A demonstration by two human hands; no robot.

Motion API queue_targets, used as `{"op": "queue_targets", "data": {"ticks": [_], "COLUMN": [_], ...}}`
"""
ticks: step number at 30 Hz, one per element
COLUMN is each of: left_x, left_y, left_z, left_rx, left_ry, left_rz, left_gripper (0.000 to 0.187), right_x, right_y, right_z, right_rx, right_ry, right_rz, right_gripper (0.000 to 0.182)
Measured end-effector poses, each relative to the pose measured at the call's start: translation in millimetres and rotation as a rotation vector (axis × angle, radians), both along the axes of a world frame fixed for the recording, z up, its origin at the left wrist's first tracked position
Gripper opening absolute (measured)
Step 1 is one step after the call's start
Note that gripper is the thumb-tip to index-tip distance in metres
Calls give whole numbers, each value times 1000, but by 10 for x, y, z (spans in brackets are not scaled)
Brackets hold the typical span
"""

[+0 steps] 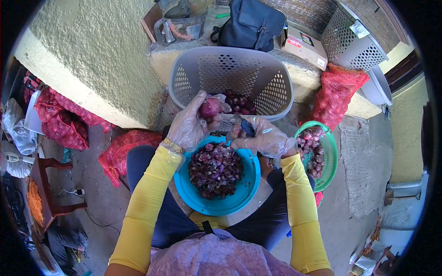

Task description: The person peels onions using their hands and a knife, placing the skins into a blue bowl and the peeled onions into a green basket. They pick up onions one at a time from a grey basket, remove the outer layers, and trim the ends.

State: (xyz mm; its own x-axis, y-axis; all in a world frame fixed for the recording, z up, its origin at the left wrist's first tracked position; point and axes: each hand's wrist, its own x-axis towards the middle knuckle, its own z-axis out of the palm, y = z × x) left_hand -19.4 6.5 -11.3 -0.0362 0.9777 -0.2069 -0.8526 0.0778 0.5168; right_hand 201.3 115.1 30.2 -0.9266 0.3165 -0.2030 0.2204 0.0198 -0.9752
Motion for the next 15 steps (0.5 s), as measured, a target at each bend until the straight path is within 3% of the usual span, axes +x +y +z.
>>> {"op": "queue_targets", "data": {"ticks": [5,10,15], "left_x": [69,91,152], "left_y": [3,-6,-15], "left_z": [50,31,71], "left_rx": [-43,50,35], "left_ry": [53,154,268], "left_rz": [65,1,26], "left_gripper": [42,47,49], "right_x": [-2,-73,-94], "right_y": [49,61,134], "right_z": [-24,-121,-230], "right_rx": [-10,74,185], "right_ry": [-108,65,237], "right_rz": [-32,-300,-297], "right_gripper": [26,27,23]}}
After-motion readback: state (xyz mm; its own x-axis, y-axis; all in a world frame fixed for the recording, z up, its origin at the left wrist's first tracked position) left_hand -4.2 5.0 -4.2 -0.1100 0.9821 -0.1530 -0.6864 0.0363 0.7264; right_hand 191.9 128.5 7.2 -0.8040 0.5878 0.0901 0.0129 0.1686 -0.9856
